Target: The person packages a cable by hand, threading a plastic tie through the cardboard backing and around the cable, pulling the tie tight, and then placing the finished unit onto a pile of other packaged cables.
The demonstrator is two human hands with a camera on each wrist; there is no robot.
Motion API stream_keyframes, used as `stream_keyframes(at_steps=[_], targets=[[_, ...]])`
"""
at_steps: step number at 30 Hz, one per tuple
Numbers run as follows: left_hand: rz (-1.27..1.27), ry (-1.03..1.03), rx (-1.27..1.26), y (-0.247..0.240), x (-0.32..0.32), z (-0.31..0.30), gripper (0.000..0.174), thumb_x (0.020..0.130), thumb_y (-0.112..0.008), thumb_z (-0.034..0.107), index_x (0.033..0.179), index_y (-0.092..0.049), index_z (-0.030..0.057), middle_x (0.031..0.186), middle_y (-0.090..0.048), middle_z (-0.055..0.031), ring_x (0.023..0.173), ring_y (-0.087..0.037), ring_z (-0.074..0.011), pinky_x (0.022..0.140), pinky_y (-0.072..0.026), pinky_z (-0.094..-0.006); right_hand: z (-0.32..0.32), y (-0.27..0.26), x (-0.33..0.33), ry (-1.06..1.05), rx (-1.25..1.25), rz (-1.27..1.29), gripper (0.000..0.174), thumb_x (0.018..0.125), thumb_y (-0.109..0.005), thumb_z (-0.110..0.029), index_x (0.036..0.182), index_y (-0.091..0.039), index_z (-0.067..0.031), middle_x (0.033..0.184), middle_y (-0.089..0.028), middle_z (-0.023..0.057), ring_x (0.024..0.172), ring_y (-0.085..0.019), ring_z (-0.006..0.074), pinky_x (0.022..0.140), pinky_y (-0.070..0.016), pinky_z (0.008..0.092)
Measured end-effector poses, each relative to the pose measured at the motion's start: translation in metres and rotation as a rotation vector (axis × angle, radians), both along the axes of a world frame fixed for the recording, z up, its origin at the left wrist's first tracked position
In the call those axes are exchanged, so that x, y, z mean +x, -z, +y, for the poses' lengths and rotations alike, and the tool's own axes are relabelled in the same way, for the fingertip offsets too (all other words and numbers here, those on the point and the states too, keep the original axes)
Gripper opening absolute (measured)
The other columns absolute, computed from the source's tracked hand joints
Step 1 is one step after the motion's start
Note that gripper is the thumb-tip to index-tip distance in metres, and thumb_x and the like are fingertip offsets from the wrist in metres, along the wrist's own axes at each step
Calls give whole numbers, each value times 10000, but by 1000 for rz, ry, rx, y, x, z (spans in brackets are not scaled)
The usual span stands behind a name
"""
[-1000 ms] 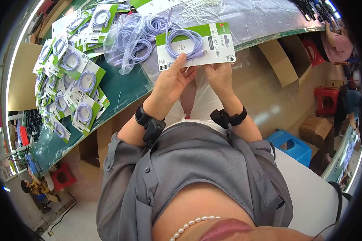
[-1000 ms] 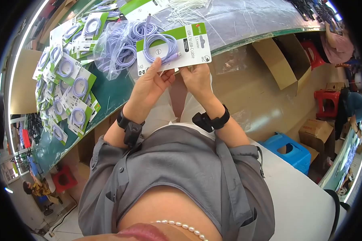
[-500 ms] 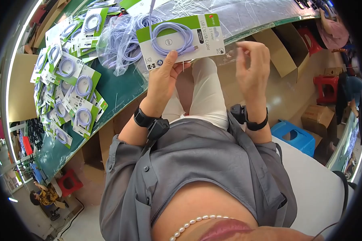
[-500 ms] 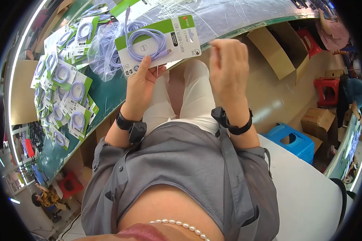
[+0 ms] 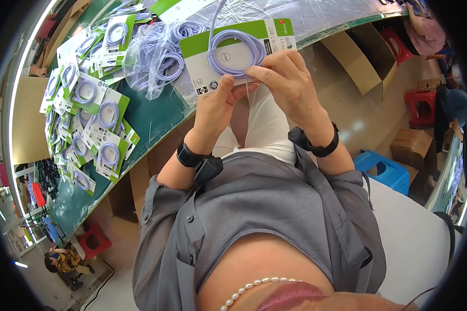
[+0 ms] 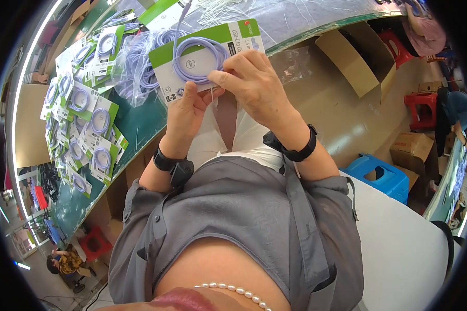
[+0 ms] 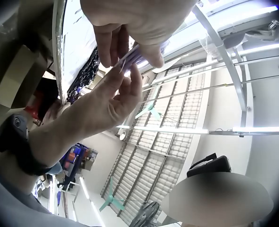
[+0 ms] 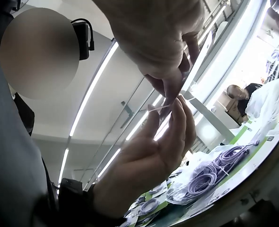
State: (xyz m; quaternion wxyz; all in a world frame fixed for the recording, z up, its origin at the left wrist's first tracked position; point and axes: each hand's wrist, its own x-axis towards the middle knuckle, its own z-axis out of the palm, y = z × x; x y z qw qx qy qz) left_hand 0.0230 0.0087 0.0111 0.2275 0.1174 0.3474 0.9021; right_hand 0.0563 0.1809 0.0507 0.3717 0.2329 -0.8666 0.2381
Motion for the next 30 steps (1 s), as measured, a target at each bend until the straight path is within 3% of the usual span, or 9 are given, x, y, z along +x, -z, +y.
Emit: stream_keyframes(at_steps=[5, 9, 13, 16, 21, 25, 28, 29, 30], targets=[[12, 5, 3, -3, 3, 1, 374, 929, -539, 134, 1264, -413, 25, 1183, -544, -126, 1034, -594, -250, 863, -537, -414, 6, -1, 3, -13, 27, 6, 334, 636, -679, -3, 945, -676, -132, 838, -549, 19, 811, -520, 224, 695, -479, 298], [28, -37, -90, -10, 6, 2, 378, 923, -550, 131, 1262, -416, 30, 1168, -554, -121, 1027, -597, -243, 876, -531, -413, 8, 4, 5, -23, 43, 10, 330, 639, -677, -18, 944, -678, -145, 843, -541, 4, 852, -519, 204, 780, -477, 332], [26, -81, -70, -15, 6, 3, 363, 915, -565, 122, 1244, -438, 38, 1141, -569, -106, 1007, -605, -228, 845, -541, -389, 0, 8, 14, 77, 39, 144, 314, 641, -680, -53, 930, -677, -176, 884, -548, -27, 917, -504, 178, 897, -418, 381], [-137, -37, -94, -3, 3, 0, 340, 910, -575, 119, 1223, -462, 47, 1104, -588, -91, 968, -615, -208, 798, -547, -354, -5, 17, 18, 80, 135, 138, 295, 646, -692, -94, 918, -673, -208, 926, -554, -49, 952, -483, 160, 962, -344, 396], [-206, -13, -129, 0, 6, 1, 340, 906, -583, 104, 1219, -465, 52, 1081, -598, -78, 923, -624, -186, 759, -546, -330, -5, 15, 15, 50, 141, 130, 294, 637, -712, -111, 912, -667, -203, 952, -563, -56, 932, -476, 165, 942, -338, 364], [-83, -140, -177, -11, 13, 3, 306, 868, -621, 61, 1156, -519, 44, 1062, -606, -84, 890, -628, -187, 740, -542, -333, -10, 25, 15, 74, 71, 177, 268, 641, -720, -102, 891, -664, -180, 943, -566, -55, 904, -472, 170, 903, -352, 357], [790, -398, -771, -19, 15, -8, 284, 783, -673, 16, 1056, -594, 16, 1044, -611, -109, 898, -635, -226, 740, -539, -336, -17, 35, 16, 141, -30, 246, 222, 633, -690, -179, 850, -649, -159, 977, -580, -38, 915, -492, 168, 853, -353, 346], [795, -396, -767, -22, 13, -8, 284, 783, -673, 16, 1056, -594, 16, 1044, -611, -109, 898, -635, -226, 740, -539, -336, -17, 36, 17, 145, -27, 250, 222, 633, -690, -179, 850, -649, -159, 977, -580, -38, 915, -492, 168, 853, -353, 346], [992, -459, -731, -27, 10, -7, 288, 756, -682, 17, 1034, -610, 7, 1036, -610, -119, 909, -636, -243, 747, -538, -337, -18, 36, 18, 146, -71, 262, 244, 620, -704, -193, 856, -654, -157, 986, -584, -30, 915, -491, 176, 844, -351, 344]])
